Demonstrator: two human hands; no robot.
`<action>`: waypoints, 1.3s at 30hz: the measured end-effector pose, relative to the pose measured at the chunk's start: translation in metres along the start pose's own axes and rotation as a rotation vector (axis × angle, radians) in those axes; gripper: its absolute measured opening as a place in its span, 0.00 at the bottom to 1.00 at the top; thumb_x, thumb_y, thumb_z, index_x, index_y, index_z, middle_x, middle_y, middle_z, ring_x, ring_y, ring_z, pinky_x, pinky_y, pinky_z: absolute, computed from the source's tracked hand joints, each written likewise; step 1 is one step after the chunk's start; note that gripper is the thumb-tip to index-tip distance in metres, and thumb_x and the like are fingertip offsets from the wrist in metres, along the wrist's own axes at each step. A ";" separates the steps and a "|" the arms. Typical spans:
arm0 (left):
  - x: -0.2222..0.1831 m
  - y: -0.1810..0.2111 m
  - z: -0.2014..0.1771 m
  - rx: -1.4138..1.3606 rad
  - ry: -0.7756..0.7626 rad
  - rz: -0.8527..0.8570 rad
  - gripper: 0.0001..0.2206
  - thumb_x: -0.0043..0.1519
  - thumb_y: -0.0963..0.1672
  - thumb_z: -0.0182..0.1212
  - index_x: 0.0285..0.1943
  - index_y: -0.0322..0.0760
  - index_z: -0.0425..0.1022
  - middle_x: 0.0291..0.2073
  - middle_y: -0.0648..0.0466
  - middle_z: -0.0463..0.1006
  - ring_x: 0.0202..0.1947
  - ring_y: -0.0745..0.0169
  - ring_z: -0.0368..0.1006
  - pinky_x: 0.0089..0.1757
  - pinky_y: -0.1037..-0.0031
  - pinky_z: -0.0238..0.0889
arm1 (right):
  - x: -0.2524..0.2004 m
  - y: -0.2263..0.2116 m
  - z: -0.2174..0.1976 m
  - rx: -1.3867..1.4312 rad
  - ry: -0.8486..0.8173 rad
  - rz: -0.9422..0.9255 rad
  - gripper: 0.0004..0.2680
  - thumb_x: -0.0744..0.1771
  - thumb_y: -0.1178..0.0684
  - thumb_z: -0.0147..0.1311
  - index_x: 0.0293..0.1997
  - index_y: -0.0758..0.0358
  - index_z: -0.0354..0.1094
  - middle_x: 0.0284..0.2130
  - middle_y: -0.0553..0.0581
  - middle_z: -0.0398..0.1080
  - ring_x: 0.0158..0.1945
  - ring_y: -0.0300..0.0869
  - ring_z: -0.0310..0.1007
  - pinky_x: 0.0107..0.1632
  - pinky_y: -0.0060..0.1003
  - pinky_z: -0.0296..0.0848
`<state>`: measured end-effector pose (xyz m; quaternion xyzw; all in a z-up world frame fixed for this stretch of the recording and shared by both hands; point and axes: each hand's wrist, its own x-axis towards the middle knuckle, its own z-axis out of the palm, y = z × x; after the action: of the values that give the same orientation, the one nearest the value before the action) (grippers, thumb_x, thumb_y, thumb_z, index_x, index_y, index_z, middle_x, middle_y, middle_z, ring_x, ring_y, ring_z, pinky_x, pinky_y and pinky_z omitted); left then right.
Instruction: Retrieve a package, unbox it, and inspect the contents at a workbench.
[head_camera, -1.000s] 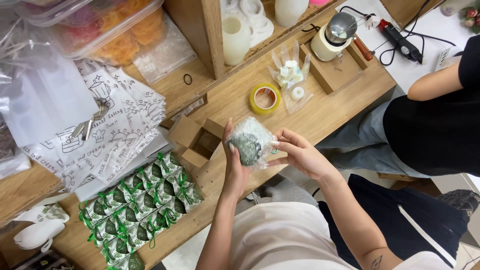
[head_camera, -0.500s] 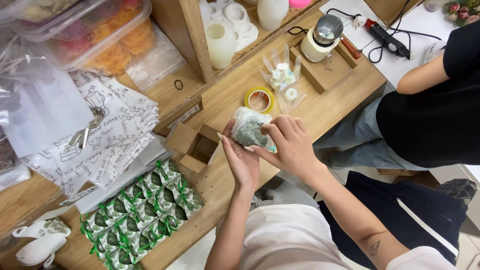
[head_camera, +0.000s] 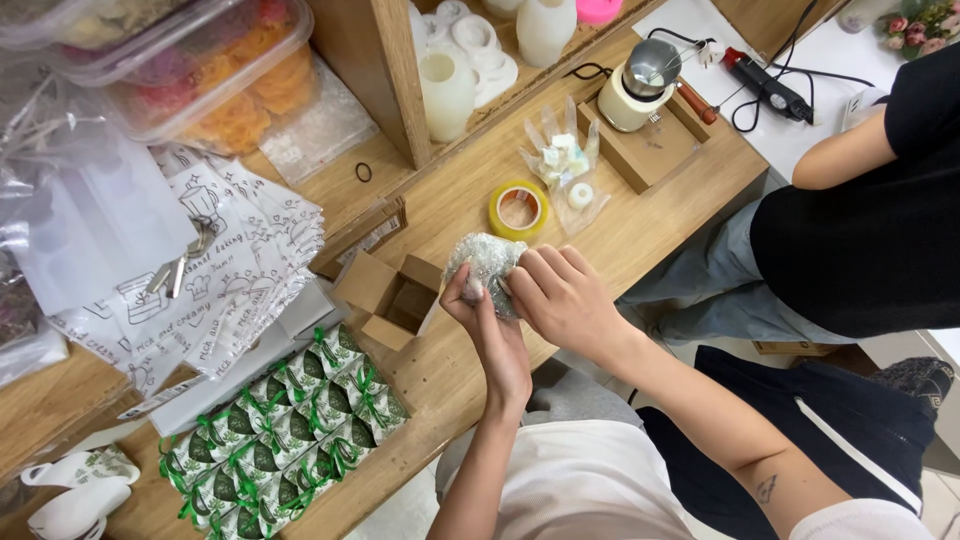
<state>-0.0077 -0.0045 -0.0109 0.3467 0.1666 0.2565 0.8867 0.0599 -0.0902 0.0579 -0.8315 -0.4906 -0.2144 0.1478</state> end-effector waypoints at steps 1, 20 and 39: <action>0.000 0.000 0.000 -0.001 0.003 -0.004 0.21 0.71 0.50 0.47 0.70 0.42 0.52 0.69 0.48 0.55 0.70 0.57 0.54 0.66 0.60 0.50 | -0.001 0.002 0.001 0.000 -0.005 0.001 0.07 0.64 0.53 0.58 0.39 0.61 0.66 0.34 0.54 0.64 0.39 0.45 0.67 0.41 0.40 0.64; 0.019 0.001 -0.026 0.316 -0.163 -0.210 0.14 0.72 0.48 0.52 0.63 0.41 0.65 0.54 0.54 0.67 0.52 0.69 0.63 0.54 0.74 0.60 | -0.037 0.070 0.017 2.245 -0.035 1.100 0.12 0.72 0.53 0.45 0.29 0.57 0.55 0.22 0.43 0.51 0.23 0.30 0.46 0.27 0.26 0.52; 0.023 0.023 -0.013 0.279 -0.195 -0.600 0.25 0.58 0.44 0.68 0.62 0.48 0.61 0.46 0.54 0.74 0.39 0.65 0.75 0.29 0.70 0.70 | -0.054 0.074 0.026 1.400 -0.018 0.844 0.19 0.71 0.31 0.36 0.44 0.57 0.60 0.29 0.46 0.62 0.31 0.31 0.61 0.34 0.27 0.62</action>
<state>-0.0029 0.0299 -0.0071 0.4231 0.2092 -0.0752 0.8784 0.1074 -0.1539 0.0055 -0.6629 -0.1577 0.2220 0.6974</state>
